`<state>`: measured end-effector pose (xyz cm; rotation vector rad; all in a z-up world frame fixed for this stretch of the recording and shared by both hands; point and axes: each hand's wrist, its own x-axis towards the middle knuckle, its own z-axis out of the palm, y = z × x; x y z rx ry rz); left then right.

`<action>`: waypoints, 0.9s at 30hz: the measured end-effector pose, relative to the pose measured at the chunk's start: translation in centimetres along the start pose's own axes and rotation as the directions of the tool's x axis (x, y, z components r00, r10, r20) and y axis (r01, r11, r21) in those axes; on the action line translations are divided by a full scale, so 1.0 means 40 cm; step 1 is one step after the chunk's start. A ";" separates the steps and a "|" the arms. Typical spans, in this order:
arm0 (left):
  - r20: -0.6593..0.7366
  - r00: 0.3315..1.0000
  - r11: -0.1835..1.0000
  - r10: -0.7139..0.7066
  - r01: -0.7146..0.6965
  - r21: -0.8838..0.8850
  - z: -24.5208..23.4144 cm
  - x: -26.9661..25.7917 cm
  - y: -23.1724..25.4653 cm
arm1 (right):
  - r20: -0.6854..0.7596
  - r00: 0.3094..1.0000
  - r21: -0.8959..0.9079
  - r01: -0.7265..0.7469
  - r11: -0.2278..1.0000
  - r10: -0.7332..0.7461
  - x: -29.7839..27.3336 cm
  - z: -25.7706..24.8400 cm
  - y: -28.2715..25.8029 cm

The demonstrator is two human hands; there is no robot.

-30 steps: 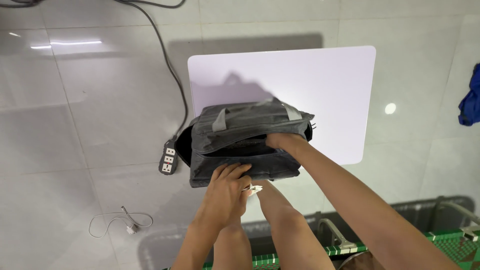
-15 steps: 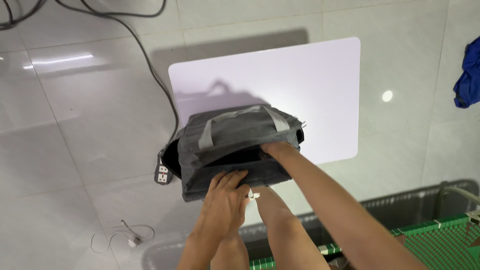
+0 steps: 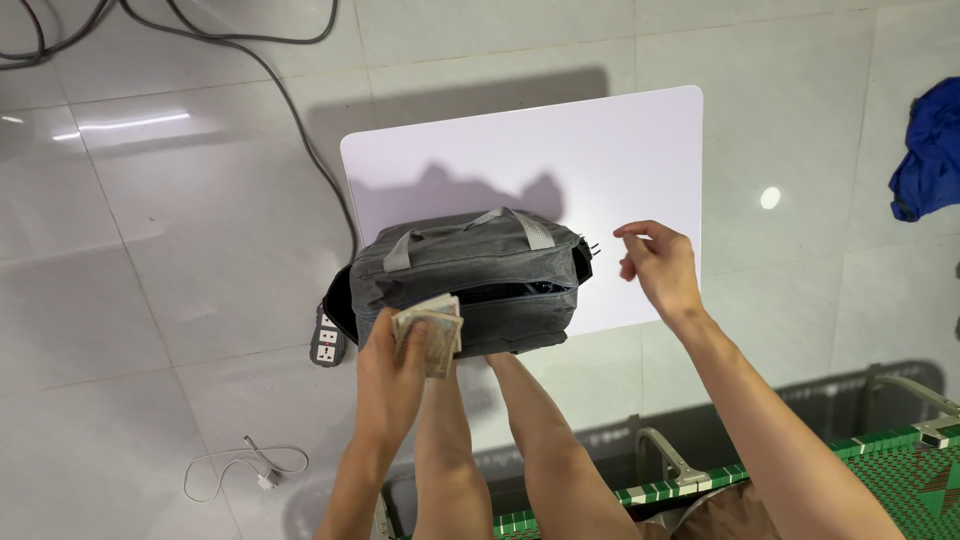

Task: The person gathers daily essentials including a watch, wallet, cash, and an ID card, then places them into a gray bag and a pink bag. They open a drawer to store the wallet, retrieve cash from the gray bag, and organize items on a small table before placing the ID card into the gray bag.

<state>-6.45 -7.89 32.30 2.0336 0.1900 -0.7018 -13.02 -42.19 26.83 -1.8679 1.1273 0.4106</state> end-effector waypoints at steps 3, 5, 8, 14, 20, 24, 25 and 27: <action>0.003 0.995 0.976 -0.100 0.098 -0.196 0.003 0.012 -0.009 | -0.008 0.996 -0.194 -0.093 0.976 0.094 0.083 0.030 0.077; -0.017 0.996 0.975 -0.083 0.077 -0.209 0.005 0.024 -0.020 | -0.063 0.996 -0.318 0.037 0.947 -0.060 0.143 0.077 0.130; -0.016 0.996 0.936 -0.088 0.077 -0.343 0.012 0.036 -0.040 | -0.125 0.966 -0.437 0.153 0.887 -0.228 0.200 0.134 0.212; -0.065 0.976 0.854 -0.209 0.150 -0.499 0.000 0.051 -0.058 | -0.223 0.947 -0.419 0.121 0.900 -0.231 0.245 0.203 0.289; -0.160 0.948 0.877 -0.274 0.179 -0.446 -0.033 0.052 -0.071 | -0.227 0.925 -0.412 0.192 0.891 -0.304 0.207 0.193 0.336; -0.170 0.945 0.871 -0.278 0.174 -0.459 -0.059 0.052 -0.110 | -0.278 0.947 -0.307 0.073 0.949 -0.163 0.195 0.178 0.349; -0.155 0.947 0.856 -0.282 0.175 -0.486 -0.064 0.055 -0.122 | -0.267 0.953 -0.297 0.059 0.953 -0.142 0.192 0.180 0.349; -0.124 0.949 0.824 -0.290 0.182 -0.537 -0.073 0.058 -0.145 | -0.245 0.965 -0.279 0.025 0.960 -0.096 0.179 0.185 0.346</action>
